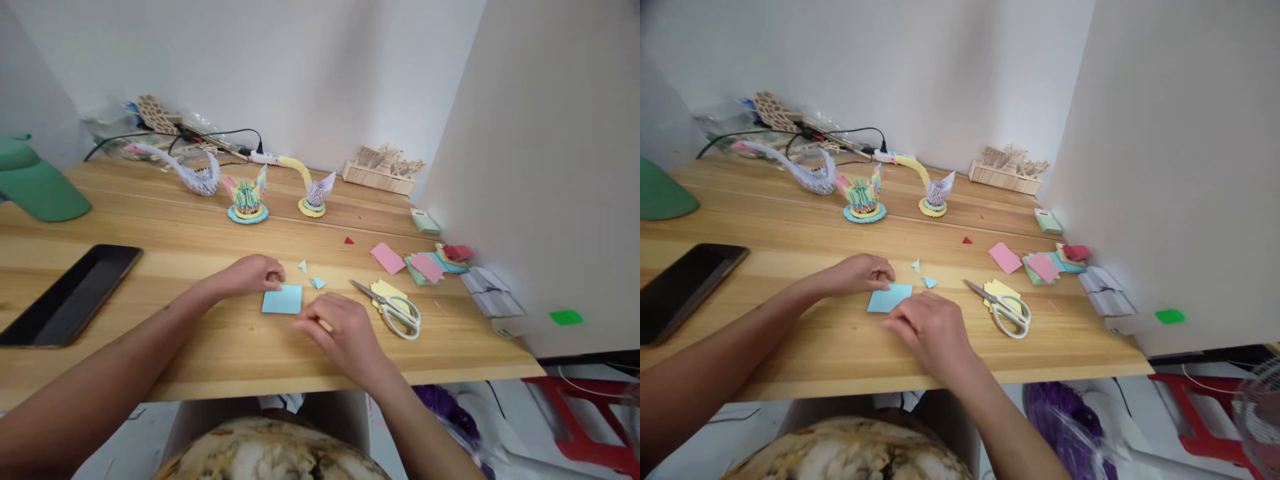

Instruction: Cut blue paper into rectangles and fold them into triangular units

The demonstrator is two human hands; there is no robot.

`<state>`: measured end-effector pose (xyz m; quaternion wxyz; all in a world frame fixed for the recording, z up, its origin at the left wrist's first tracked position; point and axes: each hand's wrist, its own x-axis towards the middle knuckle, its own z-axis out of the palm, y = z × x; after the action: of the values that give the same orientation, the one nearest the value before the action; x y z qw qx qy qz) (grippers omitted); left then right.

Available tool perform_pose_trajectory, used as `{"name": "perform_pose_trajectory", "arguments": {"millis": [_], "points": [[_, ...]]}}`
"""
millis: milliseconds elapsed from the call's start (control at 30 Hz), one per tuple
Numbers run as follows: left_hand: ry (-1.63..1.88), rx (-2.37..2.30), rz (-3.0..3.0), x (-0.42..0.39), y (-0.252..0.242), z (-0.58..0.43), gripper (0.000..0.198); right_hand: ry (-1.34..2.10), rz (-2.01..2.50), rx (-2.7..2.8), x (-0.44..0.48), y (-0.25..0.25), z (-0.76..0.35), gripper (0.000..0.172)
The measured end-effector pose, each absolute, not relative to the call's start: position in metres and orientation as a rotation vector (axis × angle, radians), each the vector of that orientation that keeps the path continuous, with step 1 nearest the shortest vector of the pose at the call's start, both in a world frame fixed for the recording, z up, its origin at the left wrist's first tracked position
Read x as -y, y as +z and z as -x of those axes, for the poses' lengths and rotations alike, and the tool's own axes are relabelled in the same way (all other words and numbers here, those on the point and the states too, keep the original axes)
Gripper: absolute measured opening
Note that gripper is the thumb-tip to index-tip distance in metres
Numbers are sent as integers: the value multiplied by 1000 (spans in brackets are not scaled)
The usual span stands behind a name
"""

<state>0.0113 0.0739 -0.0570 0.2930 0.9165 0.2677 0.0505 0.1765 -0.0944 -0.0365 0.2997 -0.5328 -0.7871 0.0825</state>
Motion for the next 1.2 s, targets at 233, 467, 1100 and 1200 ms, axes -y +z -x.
{"name": "perform_pose_trajectory", "arguments": {"millis": [233, 467, 1100, 1200], "points": [[135, -711, -2427, -78, -61, -11, 21, -97, 1549, 2268, 59, -87, -182, 12], [117, -644, -2459, -77, -59, -11, 22, -136, 1462, 2226, 63, -93, -178, 22], [259, -630, -2278, -80, -59, -8, 41, 482, 1531, 1811, 60, -89, -183, 19], [457, -664, -2199, -81, -58, -8, 43, 689, 1538, 1529, 56, -83, -185, 14]]}}
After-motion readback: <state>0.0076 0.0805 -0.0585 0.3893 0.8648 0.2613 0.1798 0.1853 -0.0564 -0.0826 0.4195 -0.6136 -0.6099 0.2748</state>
